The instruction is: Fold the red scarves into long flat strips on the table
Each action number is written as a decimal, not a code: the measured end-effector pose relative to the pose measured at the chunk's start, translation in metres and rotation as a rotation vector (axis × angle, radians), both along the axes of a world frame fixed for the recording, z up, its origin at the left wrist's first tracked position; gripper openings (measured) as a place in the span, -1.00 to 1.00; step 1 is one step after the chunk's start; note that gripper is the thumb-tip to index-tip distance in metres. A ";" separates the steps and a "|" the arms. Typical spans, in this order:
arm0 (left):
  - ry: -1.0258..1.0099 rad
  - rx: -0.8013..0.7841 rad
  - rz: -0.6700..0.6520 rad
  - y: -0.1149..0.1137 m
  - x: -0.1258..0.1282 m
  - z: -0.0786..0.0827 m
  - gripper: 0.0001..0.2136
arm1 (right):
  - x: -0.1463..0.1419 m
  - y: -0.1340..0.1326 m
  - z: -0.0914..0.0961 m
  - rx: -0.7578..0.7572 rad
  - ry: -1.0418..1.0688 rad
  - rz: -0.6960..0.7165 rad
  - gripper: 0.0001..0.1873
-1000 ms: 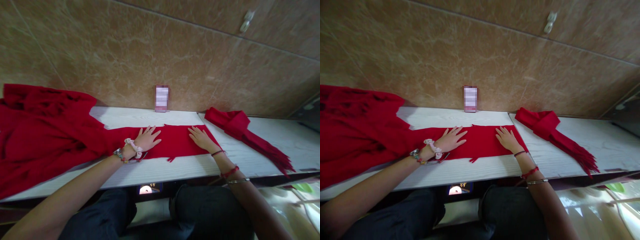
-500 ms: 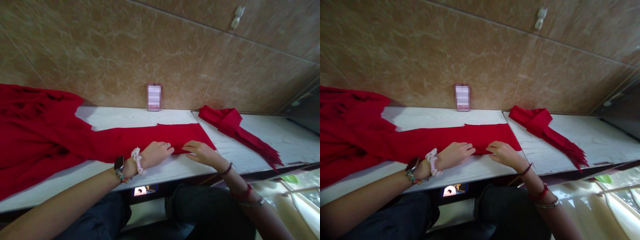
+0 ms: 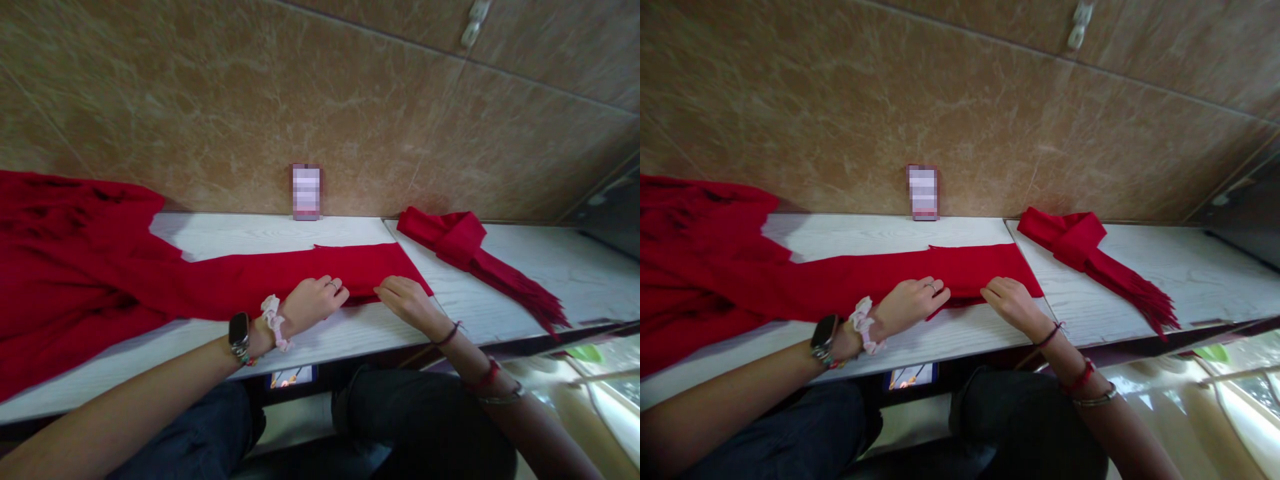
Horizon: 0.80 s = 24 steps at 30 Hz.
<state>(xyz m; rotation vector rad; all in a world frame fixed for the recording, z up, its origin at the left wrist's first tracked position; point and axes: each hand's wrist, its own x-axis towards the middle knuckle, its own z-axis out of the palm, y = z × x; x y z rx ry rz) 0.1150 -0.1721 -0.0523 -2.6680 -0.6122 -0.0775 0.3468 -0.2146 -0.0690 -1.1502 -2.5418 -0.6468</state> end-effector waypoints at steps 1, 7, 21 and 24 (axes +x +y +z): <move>0.001 0.005 -0.006 0.001 -0.001 0.000 -0.81 | 0.001 -0.001 0.000 0.013 -0.006 0.011 -0.73; 0.059 -0.094 -0.027 -0.002 -0.001 -0.007 -0.85 | 0.010 -0.004 -0.004 -0.079 -0.061 0.055 -0.73; 0.028 -0.174 -0.058 0.012 -0.010 0.001 -0.82 | 0.020 -0.001 -0.011 -0.116 0.061 0.022 -0.74; -0.003 -0.301 -0.016 0.014 -0.016 0.000 -0.69 | 0.023 0.001 -0.014 -0.165 0.137 0.024 -0.77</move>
